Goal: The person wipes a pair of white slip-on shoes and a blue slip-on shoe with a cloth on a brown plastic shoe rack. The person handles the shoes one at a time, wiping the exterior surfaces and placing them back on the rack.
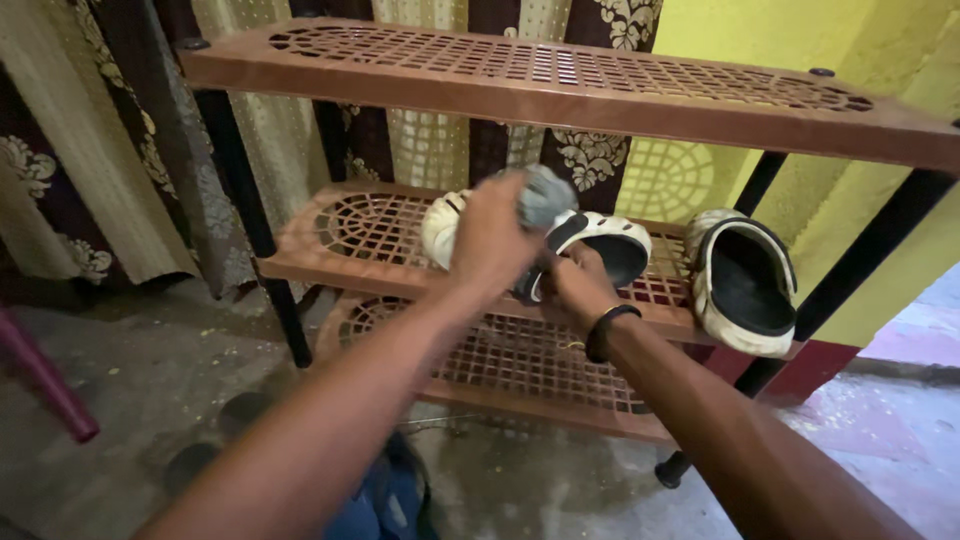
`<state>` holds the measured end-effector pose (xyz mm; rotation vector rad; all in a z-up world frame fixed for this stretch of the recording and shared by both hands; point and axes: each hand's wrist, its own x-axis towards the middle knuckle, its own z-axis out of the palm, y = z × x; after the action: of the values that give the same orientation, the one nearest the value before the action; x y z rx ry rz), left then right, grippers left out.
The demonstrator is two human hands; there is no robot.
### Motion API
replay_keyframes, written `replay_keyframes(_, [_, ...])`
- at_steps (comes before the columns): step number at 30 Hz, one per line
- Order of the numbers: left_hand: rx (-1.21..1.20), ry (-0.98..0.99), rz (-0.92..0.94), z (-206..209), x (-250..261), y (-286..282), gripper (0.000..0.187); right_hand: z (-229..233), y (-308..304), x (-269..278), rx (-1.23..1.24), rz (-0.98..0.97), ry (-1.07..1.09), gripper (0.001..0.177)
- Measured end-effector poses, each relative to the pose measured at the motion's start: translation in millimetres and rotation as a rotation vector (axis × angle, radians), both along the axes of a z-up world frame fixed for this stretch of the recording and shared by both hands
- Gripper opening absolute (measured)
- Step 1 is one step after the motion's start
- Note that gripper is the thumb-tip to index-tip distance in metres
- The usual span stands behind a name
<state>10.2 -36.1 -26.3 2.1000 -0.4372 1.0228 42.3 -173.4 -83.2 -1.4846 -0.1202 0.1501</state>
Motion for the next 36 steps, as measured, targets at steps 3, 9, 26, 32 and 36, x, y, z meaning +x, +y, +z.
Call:
replay_keyframes(3, [0.045, -0.003, 0.006, -3, -5, -13, 0.062, -13, -7, 10, 0.007, -0.010, -0.010, 0.018])
replay_keyframes(9, [0.076, 0.098, -0.019, 8, -8, -9, 0.059, -25, -24, 25, 0.626, 0.534, 0.157, 0.020])
replay_keyframes(26, [0.171, 0.113, 0.217, 13, -15, 24, 0.072, -2, -21, 20, 0.188, 0.030, 0.150, 0.049])
replay_keyframes(32, [0.191, 0.044, 0.194, 8, -13, 24, 0.070, -3, -23, 17, 0.186, 0.010, 0.156, 0.047])
replay_keyframes(36, [0.194, 0.004, 0.186, 6, -12, 28, 0.072, -6, -26, 17, 0.126, 0.045, 0.118, 0.052])
